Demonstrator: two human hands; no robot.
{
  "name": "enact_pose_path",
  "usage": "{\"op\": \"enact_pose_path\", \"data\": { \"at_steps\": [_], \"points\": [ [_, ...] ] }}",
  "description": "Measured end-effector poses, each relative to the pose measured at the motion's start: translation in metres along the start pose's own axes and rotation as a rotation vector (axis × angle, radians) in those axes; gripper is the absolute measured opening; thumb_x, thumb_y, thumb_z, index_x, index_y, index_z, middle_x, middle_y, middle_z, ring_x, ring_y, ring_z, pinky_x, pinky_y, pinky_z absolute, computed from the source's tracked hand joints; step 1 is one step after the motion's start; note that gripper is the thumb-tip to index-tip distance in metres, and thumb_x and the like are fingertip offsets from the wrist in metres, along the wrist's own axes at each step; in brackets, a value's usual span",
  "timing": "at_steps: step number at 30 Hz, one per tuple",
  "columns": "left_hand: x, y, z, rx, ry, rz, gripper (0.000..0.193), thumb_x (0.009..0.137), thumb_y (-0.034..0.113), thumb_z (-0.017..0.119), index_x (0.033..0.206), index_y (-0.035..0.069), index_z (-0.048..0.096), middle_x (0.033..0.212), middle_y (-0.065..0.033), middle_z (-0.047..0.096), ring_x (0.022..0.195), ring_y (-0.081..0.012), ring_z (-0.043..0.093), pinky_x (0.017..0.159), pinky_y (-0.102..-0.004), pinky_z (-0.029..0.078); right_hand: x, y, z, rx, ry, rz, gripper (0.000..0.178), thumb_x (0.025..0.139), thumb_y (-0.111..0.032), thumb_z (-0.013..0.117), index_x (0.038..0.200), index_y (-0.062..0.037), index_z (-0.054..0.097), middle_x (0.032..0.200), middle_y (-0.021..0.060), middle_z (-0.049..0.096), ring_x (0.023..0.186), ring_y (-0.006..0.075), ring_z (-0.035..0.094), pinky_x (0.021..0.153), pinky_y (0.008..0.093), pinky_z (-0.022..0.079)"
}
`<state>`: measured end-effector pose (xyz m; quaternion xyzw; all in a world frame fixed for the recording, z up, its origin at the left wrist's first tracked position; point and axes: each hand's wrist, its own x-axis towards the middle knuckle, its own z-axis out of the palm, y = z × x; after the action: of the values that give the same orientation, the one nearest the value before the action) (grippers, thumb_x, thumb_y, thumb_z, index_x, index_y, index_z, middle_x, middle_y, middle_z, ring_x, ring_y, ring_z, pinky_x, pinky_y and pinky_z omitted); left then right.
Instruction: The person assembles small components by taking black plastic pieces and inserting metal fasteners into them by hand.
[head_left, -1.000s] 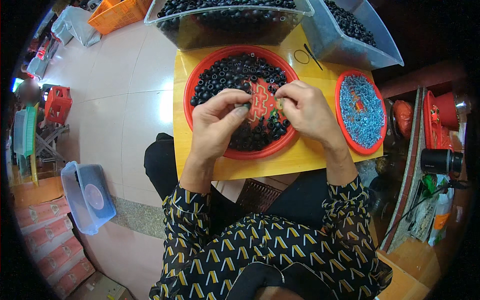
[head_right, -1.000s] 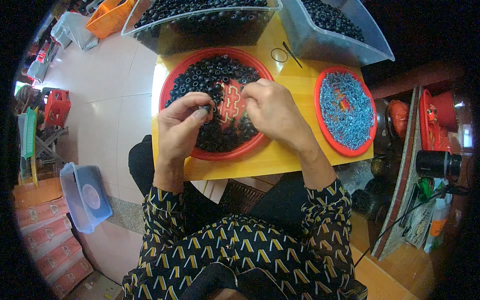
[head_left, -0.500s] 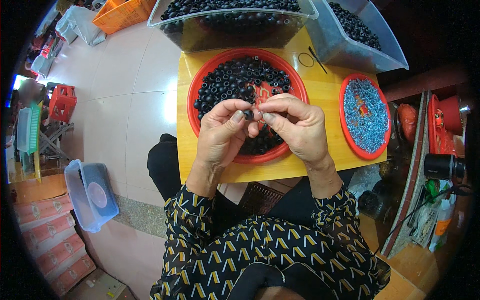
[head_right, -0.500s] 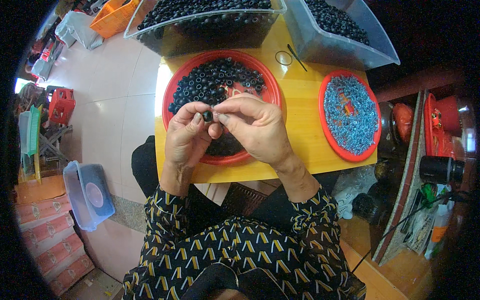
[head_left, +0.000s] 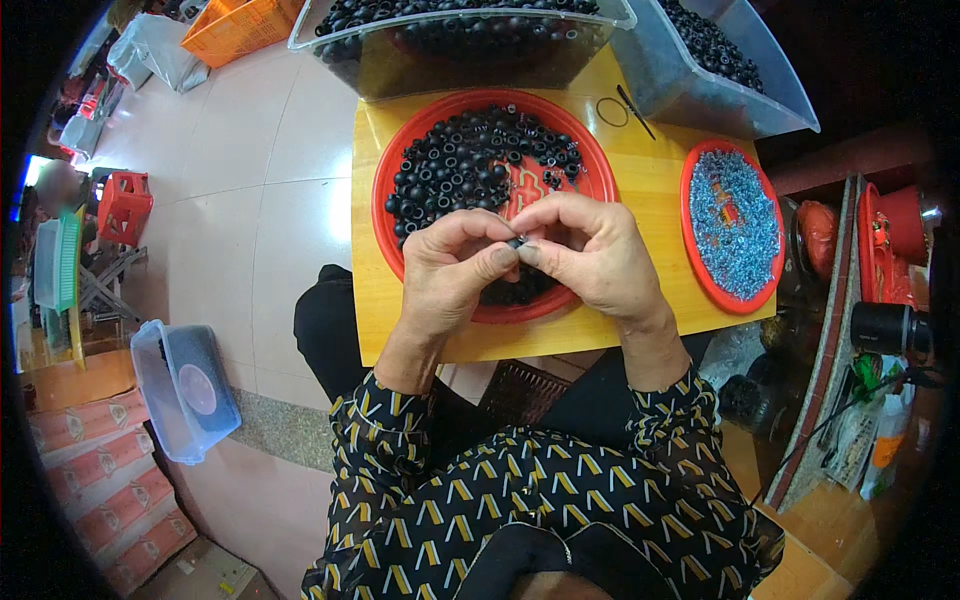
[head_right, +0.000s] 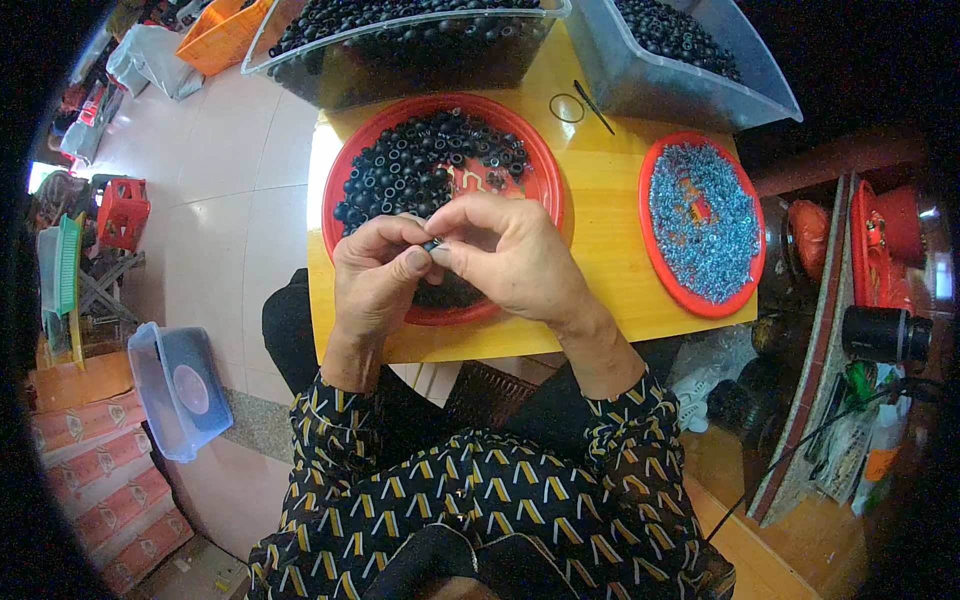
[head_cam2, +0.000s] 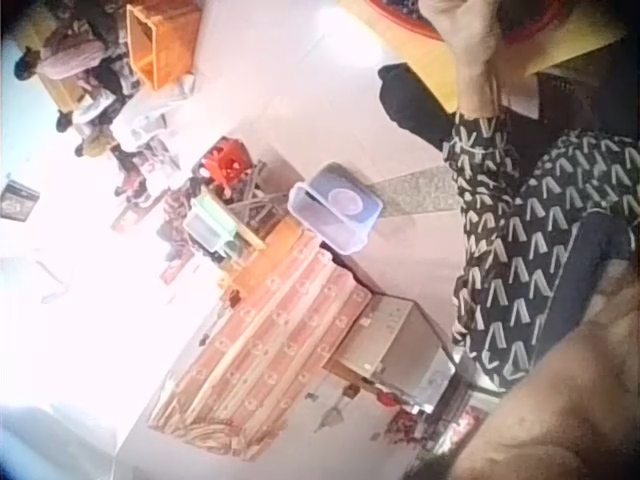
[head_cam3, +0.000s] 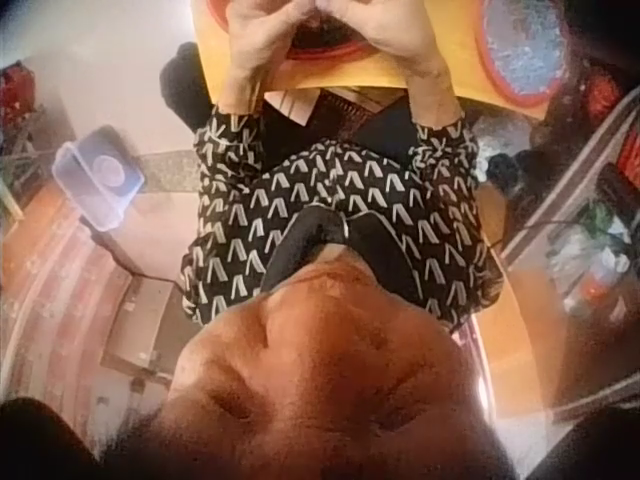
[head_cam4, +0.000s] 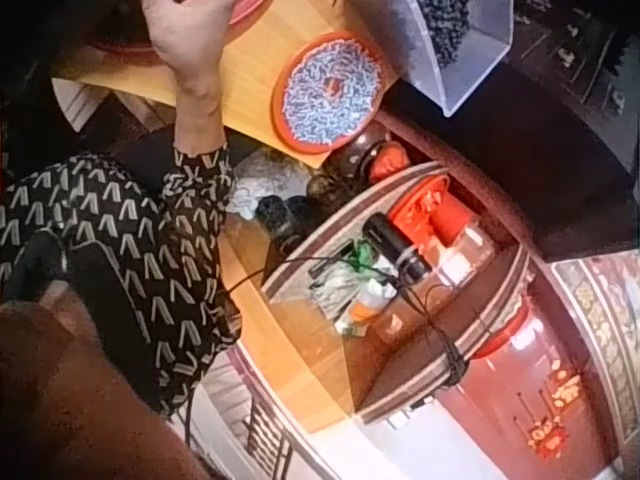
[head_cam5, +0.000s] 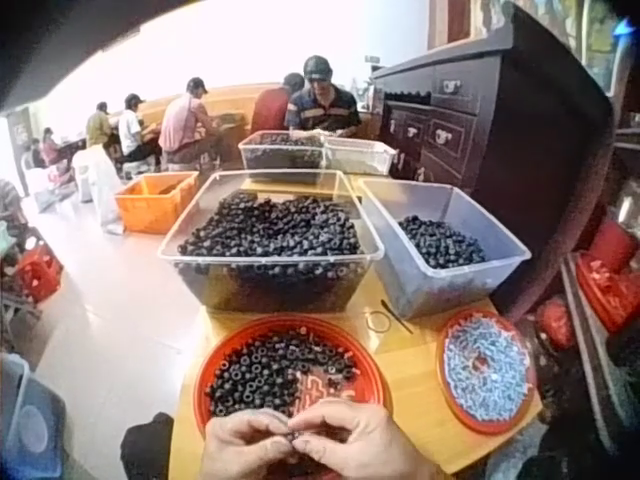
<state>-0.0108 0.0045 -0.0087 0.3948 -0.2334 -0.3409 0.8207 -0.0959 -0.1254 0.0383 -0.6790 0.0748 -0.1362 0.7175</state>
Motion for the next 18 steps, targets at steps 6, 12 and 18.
{"op": "enact_pose_path", "data": {
  "at_steps": [6, 12, 18],
  "points": [
    [-0.002, 0.005, -0.001, 0.056, -0.090, -0.059, 0.011, 0.077, 0.001, 0.062, 0.087, -0.003, 0.059, 0.079, -0.0075, 0.060, 0.061, -0.0110, 0.057, 0.056, -0.0200, 0.048, 0.006, 0.003, -0.016, 0.255, -0.271, 0.202, 0.016, 0.075, 0.002, 0.061, 0.090, 0.0007, 0.056, 0.076, 0.0009, 0.055, 0.071, 0.0086, 0.057, 0.061, 0.0198, 0.044],
    [-0.001, -0.002, 0.002, -0.044, 0.084, -0.107, 0.011, 0.079, 0.003, 0.061, 0.088, -0.002, 0.058, 0.074, -0.0061, 0.060, 0.059, -0.0099, 0.056, 0.054, -0.0195, 0.047, 0.000, 0.002, -0.003, -0.238, -0.021, -0.071, 0.011, 0.074, 0.003, 0.061, 0.084, 0.0010, 0.058, 0.072, 0.0047, 0.056, 0.069, 0.0133, 0.057, 0.060, 0.0245, 0.045],
    [0.002, -0.001, 0.004, -0.073, 0.231, -0.072, 0.012, 0.080, 0.004, 0.060, 0.090, -0.002, 0.057, 0.075, -0.0061, 0.060, 0.059, -0.0099, 0.056, 0.055, -0.0199, 0.047, -0.003, 0.002, 0.004, -0.590, -0.049, -0.384, 0.017, 0.072, 0.007, 0.061, 0.089, 0.0033, 0.061, 0.076, 0.0112, 0.059, 0.069, 0.0163, 0.058, 0.062, 0.0240, 0.046]
  ]
}}
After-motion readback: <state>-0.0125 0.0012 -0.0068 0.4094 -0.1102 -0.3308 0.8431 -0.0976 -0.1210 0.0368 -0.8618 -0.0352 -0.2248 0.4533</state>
